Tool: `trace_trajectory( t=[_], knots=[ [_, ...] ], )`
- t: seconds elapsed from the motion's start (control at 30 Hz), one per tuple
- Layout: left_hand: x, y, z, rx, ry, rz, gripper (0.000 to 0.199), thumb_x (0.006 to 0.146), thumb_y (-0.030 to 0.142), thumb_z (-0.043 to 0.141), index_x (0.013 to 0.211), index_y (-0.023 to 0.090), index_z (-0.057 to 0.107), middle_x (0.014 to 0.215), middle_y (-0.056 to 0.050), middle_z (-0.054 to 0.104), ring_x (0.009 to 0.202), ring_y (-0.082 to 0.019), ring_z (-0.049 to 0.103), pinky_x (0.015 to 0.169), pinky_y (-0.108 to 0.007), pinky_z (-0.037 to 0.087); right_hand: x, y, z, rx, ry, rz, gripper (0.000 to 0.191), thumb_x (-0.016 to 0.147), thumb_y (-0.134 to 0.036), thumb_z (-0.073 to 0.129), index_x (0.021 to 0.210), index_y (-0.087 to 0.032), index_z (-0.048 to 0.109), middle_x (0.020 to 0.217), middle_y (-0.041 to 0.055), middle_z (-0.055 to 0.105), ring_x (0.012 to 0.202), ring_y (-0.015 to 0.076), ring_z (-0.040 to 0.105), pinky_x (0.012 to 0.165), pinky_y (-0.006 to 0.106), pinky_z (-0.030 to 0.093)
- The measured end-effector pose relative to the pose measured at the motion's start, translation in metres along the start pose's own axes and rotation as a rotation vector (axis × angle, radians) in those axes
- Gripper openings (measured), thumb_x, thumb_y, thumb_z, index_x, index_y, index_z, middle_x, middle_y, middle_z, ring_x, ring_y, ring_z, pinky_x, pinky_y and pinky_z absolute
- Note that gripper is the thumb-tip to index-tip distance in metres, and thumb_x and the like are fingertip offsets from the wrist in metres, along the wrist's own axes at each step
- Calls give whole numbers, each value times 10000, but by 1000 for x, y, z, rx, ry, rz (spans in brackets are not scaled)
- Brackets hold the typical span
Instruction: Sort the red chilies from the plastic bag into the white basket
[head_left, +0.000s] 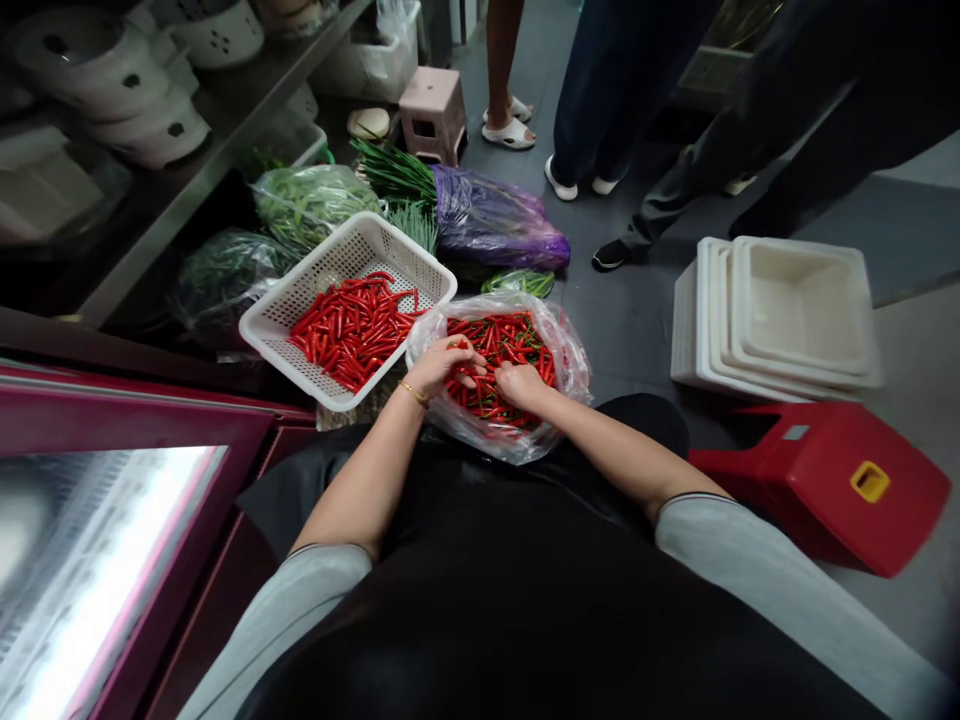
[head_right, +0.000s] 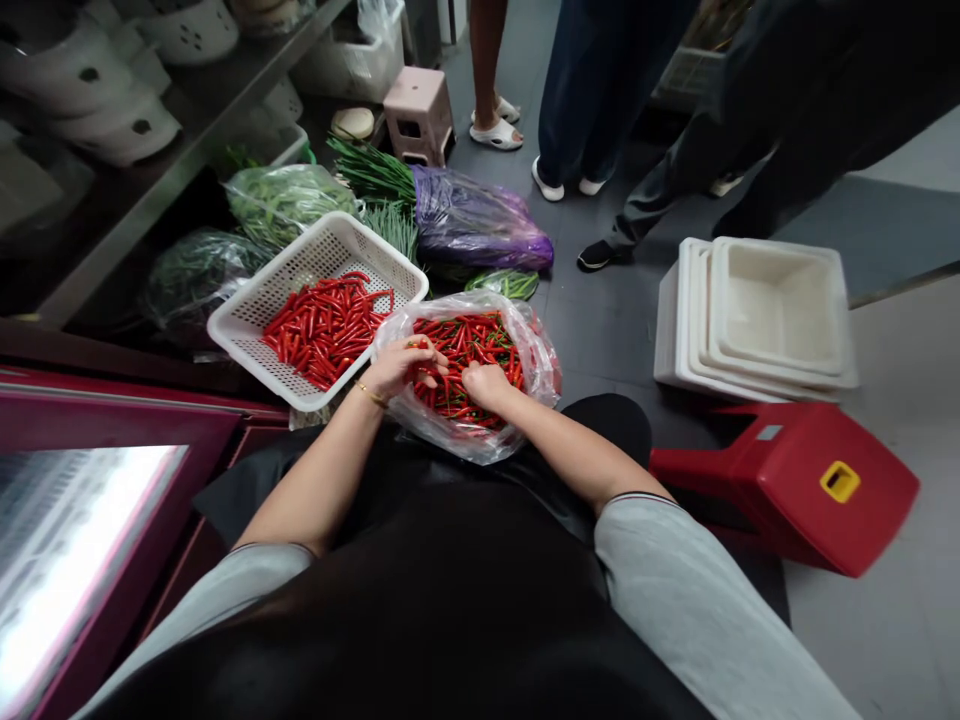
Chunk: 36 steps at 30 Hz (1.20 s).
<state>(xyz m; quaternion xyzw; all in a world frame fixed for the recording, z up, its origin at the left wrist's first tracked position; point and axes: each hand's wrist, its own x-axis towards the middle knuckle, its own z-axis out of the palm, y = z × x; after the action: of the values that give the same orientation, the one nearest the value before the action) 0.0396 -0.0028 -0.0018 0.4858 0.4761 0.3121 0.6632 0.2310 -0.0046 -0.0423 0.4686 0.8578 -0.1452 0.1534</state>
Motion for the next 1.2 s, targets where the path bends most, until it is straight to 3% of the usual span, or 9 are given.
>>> trace_trajectory(
  t=[0.13, 0.23, 0.33, 0.43, 0.57, 0.67, 0.83, 1.0, 1.2],
  knots=[
    [16, -11, 11, 649, 148, 118, 87, 764, 237, 593, 711, 173, 565, 675, -38, 617, 682, -175, 607, 672, -285, 484, 12, 2, -16, 15, -5, -2, 343, 939, -311, 440, 1031, -110, 703, 1011, 187, 709, 957, 274, 670, 779, 312, 477],
    [22, -14, 16, 944, 91, 219, 45, 756, 206, 624, 788, 187, 649, 786, -60, 664, 805, -205, 628, 762, -299, 477, 7, 22, -39, 105, 38, -117, 324, 929, -359, 483, 954, -127, 708, 956, 153, 718, 894, 239, 663, 757, 286, 448],
    [22, -9, 19, 860, 38, 354, 68, 764, 208, 626, 798, 183, 680, 838, -62, 669, 837, -188, 621, 793, -290, 469, -4, 41, -56, 367, 117, -255, 357, 949, -383, 445, 907, -124, 687, 842, 95, 703, 762, 174, 634, 715, 260, 436],
    [16, -2, 16, 486, 112, 398, 114, 759, 272, 646, 786, 163, 662, 783, -40, 648, 742, -144, 593, 722, -262, 467, -14, 48, -50, 615, 152, -230, 465, 987, -438, 319, 981, -121, 658, 742, 42, 664, 629, 136, 586, 648, 254, 438],
    [5, 3, 4, -157, 203, 207, 219, 717, 361, 644, 727, 168, 543, 541, 50, 478, 436, -61, 386, 431, -195, 306, -17, 27, -13, 394, 101, -127, 408, 875, -479, 560, 1088, -144, 657, 993, 106, 670, 809, 200, 630, 726, 296, 458],
    [-1, 2, -7, -394, 170, 99, 253, 633, 336, 655, 692, 176, 469, 572, 40, 507, 437, -62, 419, 385, -182, 235, -9, 6, 6, 181, 47, -102, 313, 876, -356, 566, 1109, -167, 658, 1109, 130, 646, 860, 227, 632, 728, 309, 452],
    [0, -4, 0, -182, 166, -18, 278, 611, 326, 718, 764, 169, 547, 503, 73, 459, 409, -52, 370, 410, -189, 261, 5, 13, -28, 324, 150, -68, 166, 864, -254, 545, 893, -148, 669, 923, 75, 690, 827, 179, 608, 728, 261, 419],
    [10, -3, 25, 334, 145, 203, 286, 633, 388, 755, 740, 143, 653, 654, 0, 610, 652, -136, 547, 673, -269, 440, -7, 27, -67, 702, 415, -71, 161, 848, -292, 546, 792, -145, 583, 786, 53, 663, 734, 146, 567, 696, 255, 425],
    [4, 6, 22, 599, 74, 346, 220, 686, 370, 723, 700, 159, 662, 731, -36, 652, 728, -159, 579, 748, -275, 437, -12, 21, -32, 1642, 142, 2, 375, 715, -500, 705, 729, -177, 514, 562, -20, 590, 493, 100, 532, 496, 217, 429]
  ],
)
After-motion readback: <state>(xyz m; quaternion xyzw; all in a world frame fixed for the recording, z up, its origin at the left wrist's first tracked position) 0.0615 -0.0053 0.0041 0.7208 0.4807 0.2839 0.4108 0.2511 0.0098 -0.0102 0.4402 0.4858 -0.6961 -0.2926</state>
